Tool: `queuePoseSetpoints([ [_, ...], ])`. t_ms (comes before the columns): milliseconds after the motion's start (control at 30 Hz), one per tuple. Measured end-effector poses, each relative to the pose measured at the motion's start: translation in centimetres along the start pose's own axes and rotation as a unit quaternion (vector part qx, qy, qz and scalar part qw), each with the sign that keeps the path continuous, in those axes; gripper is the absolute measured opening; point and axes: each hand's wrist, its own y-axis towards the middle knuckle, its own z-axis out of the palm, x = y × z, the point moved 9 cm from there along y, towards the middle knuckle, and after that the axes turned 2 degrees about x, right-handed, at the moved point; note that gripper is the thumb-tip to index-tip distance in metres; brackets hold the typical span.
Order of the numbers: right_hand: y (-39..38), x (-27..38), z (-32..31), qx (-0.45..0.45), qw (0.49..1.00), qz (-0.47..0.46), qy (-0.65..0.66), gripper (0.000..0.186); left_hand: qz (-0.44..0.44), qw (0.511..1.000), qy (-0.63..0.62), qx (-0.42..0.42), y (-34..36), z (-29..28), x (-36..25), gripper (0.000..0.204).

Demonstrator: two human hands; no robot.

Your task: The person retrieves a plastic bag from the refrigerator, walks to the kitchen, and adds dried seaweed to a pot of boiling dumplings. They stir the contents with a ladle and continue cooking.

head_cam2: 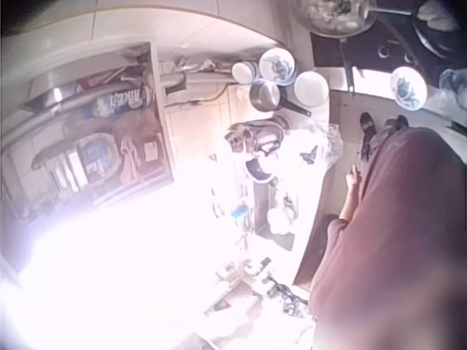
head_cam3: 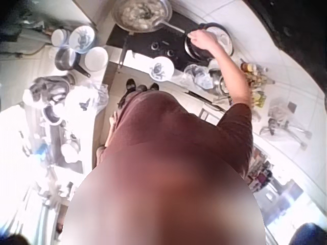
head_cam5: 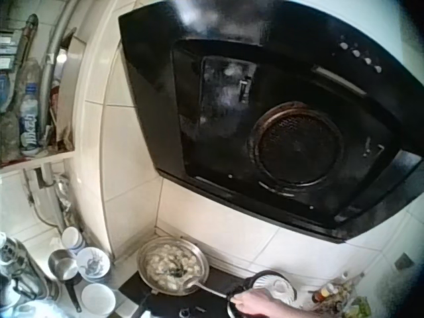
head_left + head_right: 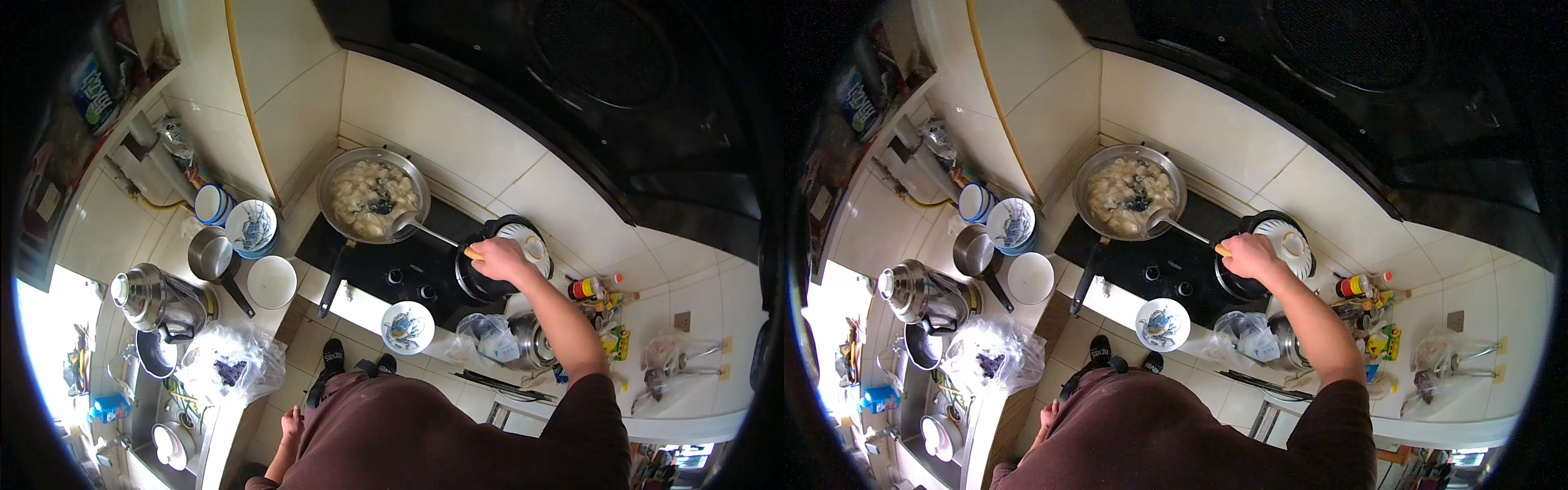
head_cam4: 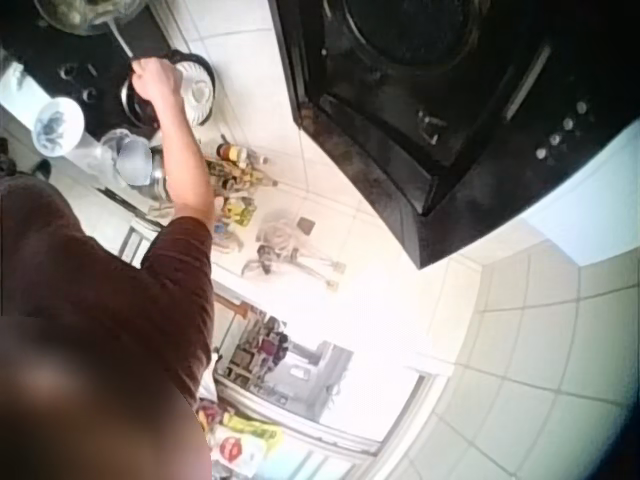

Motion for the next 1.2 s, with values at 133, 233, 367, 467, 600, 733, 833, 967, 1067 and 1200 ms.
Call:
queuePoseSetpoints([
  [133, 1.5, 0.5, 2.6, -0.023, 0.999, 0.013, 0.035, 0.026, 0.035, 0.998, 0.043, -0.021, 0.1, -0.1, 0.5, 0.049],
  [233, 2.9, 1.8, 3.5, -0.052, 0.996, 0.015, 0.069, 0.028, 0.006, 0.999, 0.050, -0.015, -0.4, -0.5, 2.2, 0.053],
  [367, 5.1, 3.0, 4.3, -0.062, 0.994, 0.015, 0.087, 0.024, -0.006, 1.000, 0.017, -0.023, -1.3, -0.7, 2.2, 0.056],
  [467, 6.8, 4.0, 4.5, -0.074, 0.992, 0.010, 0.099, 0.021, -0.008, 0.999, 0.013, -0.028, -1.5, -0.8, 2.6, 0.056],
  [600, 8.8, 4.8, 4.5, -0.097, 0.990, 0.011, 0.104, 0.020, -0.005, 0.999, 0.023, -0.027, -1.1, -0.3, 3.0, 0.055],
  [733, 9.8, 5.1, 3.7, -0.120, 0.985, 0.036, 0.117, 0.022, 0.018, 0.999, -0.001, -0.050, 0.7, 0.6, 6.1, 0.054],
  [833, 9.5, 4.6, 2.4, -0.152, 0.974, 0.059, 0.154, 0.023, -0.003, 0.999, -0.014, -0.052, 1.9, 1.0, 9.1, 0.054],
  [967, 6.7, 1.8, -1.0, -0.151, 0.982, 0.049, 0.099, 0.024, -0.009, 0.998, 0.023, -0.052, 2.7, 0.7, 9.5, 0.055],
  [1067, 3.2, -0.5, -4.0, -0.149, 0.989, 0.008, 0.013, 0.024, -0.012, 0.997, 0.062, -0.039, 2.5, 0.1, 7.9, 0.055],
  [1200, -1.1, -2.8, -5.8, -0.093, 0.994, -0.008, -0.049, 0.024, 0.013, 0.998, 0.056, -0.025, 1.0, 0.3, 2.0, 0.054],
])
